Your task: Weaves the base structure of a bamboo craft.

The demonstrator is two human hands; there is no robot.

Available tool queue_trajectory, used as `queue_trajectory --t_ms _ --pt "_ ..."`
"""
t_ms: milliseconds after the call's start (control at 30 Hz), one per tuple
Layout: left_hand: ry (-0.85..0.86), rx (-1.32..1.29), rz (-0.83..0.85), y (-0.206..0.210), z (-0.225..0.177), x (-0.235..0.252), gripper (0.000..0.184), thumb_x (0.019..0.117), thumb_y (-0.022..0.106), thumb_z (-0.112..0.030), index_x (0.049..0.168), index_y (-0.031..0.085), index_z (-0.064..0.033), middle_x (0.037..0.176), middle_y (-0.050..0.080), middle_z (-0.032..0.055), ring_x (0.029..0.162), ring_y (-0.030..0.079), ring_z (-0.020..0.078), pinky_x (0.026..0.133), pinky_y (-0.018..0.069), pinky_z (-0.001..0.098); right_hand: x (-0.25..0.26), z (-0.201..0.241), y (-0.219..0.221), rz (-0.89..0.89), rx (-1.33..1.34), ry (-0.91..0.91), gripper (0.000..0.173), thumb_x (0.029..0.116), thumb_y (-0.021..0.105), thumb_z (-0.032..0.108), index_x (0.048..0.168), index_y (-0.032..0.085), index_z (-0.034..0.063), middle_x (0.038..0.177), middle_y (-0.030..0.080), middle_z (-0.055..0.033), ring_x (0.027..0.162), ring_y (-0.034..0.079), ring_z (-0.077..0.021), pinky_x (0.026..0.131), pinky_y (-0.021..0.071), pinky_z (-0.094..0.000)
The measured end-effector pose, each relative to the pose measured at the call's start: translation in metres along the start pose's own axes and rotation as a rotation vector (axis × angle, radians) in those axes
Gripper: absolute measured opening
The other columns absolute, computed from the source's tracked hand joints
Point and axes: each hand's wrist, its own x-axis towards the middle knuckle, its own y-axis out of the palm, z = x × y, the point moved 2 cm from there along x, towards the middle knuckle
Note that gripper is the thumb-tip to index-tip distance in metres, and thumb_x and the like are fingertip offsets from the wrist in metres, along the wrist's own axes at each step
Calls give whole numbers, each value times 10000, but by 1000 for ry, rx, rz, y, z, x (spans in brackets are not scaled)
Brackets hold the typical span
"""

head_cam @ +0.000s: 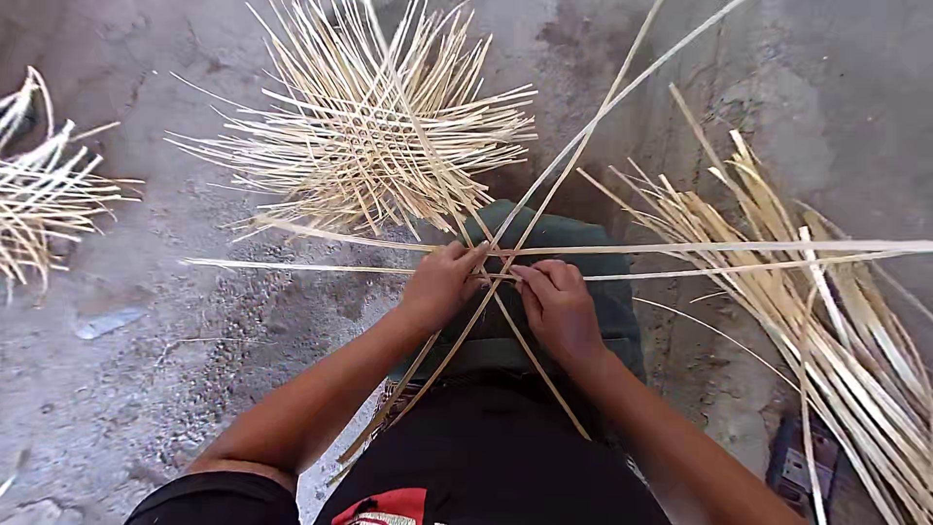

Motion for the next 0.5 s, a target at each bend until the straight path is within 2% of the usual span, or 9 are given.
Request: queue_trajectory --t_ms 67,167,300,367,500 --pt "7 -42 -26 5 1 -3 505 965 715 -235 1438 591 -109 1080 670 179 932 679 326 830 573 513 -12 -2 3 43 25 66 294 1027 582 184 1280 712 109 1007 697 -142 918 682 -299 814 578 -449" --pt "3 -41 -23 4 -1 -2 531 966 714 -228 1465 568 -121 1069 655 175 908 671 317 803 574 501 -19 -4 9 65 58 96 328 1041 557 159 1341 683 117 1046 710 -130 937 698 -277 824 590 -434" --pt "-7 -41 -23 5 0 -2 532 967 707 -219 1471 563 -127 1073 648 176 908 671 324 769 569 507 -16 -2 9 59 75 92 327 1035 561 143 1335 688 108 1048 706 -124 935 694 -261 820 586 -422" --pt "-17 -40 -3 6 0 0 549 970 703 -229 1487 547 -135 1091 648 188 946 670 345 788 562 527 -15 -2 8 73 91 81 326 1026 576 138 1328 691 93 1043 701 -127 936 688 -253 830 583 -412" --pt "-8 -17 0 6 -2 -1 564 974 697 -249 1502 529 -139 1064 636 185 937 659 347 770 552 530 -3 -3 -11 237 20 6 343 1021 599 199 1325 690 67 1028 707 -139 944 700 -281 843 591 -433"
